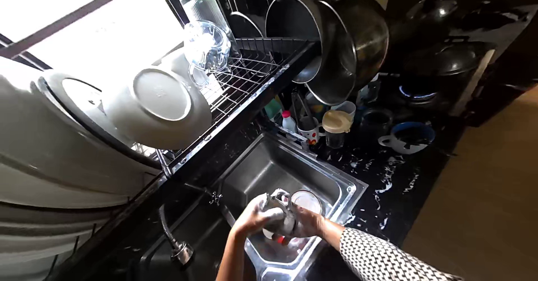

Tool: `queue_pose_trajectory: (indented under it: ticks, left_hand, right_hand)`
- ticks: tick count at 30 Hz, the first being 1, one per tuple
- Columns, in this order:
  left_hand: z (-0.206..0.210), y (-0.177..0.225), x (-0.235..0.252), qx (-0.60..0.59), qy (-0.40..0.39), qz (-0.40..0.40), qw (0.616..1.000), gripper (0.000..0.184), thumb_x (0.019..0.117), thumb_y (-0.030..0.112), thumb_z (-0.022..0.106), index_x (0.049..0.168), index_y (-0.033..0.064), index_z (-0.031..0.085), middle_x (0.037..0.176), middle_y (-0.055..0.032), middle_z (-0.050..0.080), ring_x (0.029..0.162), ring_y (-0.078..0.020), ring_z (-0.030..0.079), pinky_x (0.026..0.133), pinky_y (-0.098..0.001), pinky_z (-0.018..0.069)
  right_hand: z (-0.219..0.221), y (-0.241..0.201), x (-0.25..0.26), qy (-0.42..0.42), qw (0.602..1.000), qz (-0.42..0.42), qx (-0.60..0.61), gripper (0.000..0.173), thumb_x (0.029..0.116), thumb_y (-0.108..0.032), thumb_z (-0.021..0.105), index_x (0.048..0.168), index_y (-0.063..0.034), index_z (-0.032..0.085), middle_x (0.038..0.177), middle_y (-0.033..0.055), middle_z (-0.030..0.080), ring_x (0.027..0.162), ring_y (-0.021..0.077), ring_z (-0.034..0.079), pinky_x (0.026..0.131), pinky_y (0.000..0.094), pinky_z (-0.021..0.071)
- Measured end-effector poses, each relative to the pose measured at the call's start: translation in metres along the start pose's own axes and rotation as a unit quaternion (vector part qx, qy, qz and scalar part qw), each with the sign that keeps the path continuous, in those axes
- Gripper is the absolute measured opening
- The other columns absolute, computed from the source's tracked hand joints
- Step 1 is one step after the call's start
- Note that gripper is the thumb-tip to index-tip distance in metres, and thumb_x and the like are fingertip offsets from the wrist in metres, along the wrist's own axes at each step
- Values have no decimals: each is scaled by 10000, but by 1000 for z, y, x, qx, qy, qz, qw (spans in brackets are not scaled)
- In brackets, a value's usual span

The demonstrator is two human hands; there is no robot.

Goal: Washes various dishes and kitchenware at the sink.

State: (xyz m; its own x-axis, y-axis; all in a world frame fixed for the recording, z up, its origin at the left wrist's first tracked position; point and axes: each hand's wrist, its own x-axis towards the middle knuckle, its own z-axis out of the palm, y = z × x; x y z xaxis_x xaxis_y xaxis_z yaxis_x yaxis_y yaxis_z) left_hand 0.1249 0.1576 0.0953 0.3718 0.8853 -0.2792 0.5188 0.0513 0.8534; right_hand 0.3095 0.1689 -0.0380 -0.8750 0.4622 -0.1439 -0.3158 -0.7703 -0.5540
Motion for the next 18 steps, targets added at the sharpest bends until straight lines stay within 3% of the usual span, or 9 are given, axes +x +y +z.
queue_pose_trajectory:
  ticks: [3,5,7,9,10,12,14,16,18]
  left_hand:
    - [3,-8,11,-152,86,-76,982,309,1035,285,482,861,91,647,737,11,671,672,-92,644,642,-297,554]
    - [12,-7,16,-191,189,-105,957,490,1105,333,354,857,56,672,711,-30,675,641,-127,650,620,-322,560]
    - [20,-9,18,-247,362,-69,896,386,1100,253,385,945,21,652,771,-66,655,681,-141,640,636,-330,561]
    - [28,-8,7,-239,456,17,857,333,1082,150,361,1234,-57,573,1072,-139,650,954,-152,642,861,-337,557]
    - [37,-8,-2,-191,463,69,863,384,1035,131,391,1288,-125,525,1178,-187,633,1071,-168,627,963,-335,526]
    - [64,-5,-11,-39,445,156,881,372,916,174,580,1073,-159,638,1192,-212,681,1169,-217,643,1046,-350,506]
    - [93,-3,-14,155,449,161,865,273,890,232,655,875,-35,709,1170,-230,714,1190,-365,650,1052,-488,491]
    - [95,-9,-10,153,468,120,862,335,923,263,632,992,-57,706,1126,-236,710,1119,-354,674,986,-498,527]
    - [77,-20,-6,-33,467,67,881,417,959,202,569,1217,-126,585,1145,-198,682,1077,-191,664,968,-354,543]
  right_hand:
    - [31,-7,-9,68,992,-37,-102,359,1109,-329,269,1218,-124,542,965,-46,644,888,31,633,818,246,550]
    - [51,-14,-4,112,986,-76,-96,294,1068,-375,361,1134,-156,546,851,-86,665,783,5,646,762,215,561]
    - [50,-10,1,154,967,-172,-110,314,1026,-300,519,1243,-75,548,976,-48,667,890,23,648,850,230,558]
    - [51,-3,3,212,939,-239,-131,305,1043,-152,531,1295,20,533,1081,26,656,977,40,631,913,236,537]
    - [52,0,3,238,925,-257,-151,312,1045,-112,524,1317,42,522,1119,41,644,1008,27,614,932,218,519]
    - [47,6,4,257,906,-276,-193,343,1029,-61,507,1350,63,504,1172,63,638,1056,23,605,947,203,512]
    - [50,7,5,253,898,-286,-216,364,1014,-15,472,1361,92,485,1187,95,631,1081,39,599,973,207,498]
    - [56,5,7,246,900,-305,-193,337,1013,-30,469,1334,73,481,1145,66,639,1054,32,612,955,212,513]
    - [53,7,11,247,899,-314,-180,341,996,-62,539,1309,69,505,1126,73,664,1029,57,641,938,243,541]
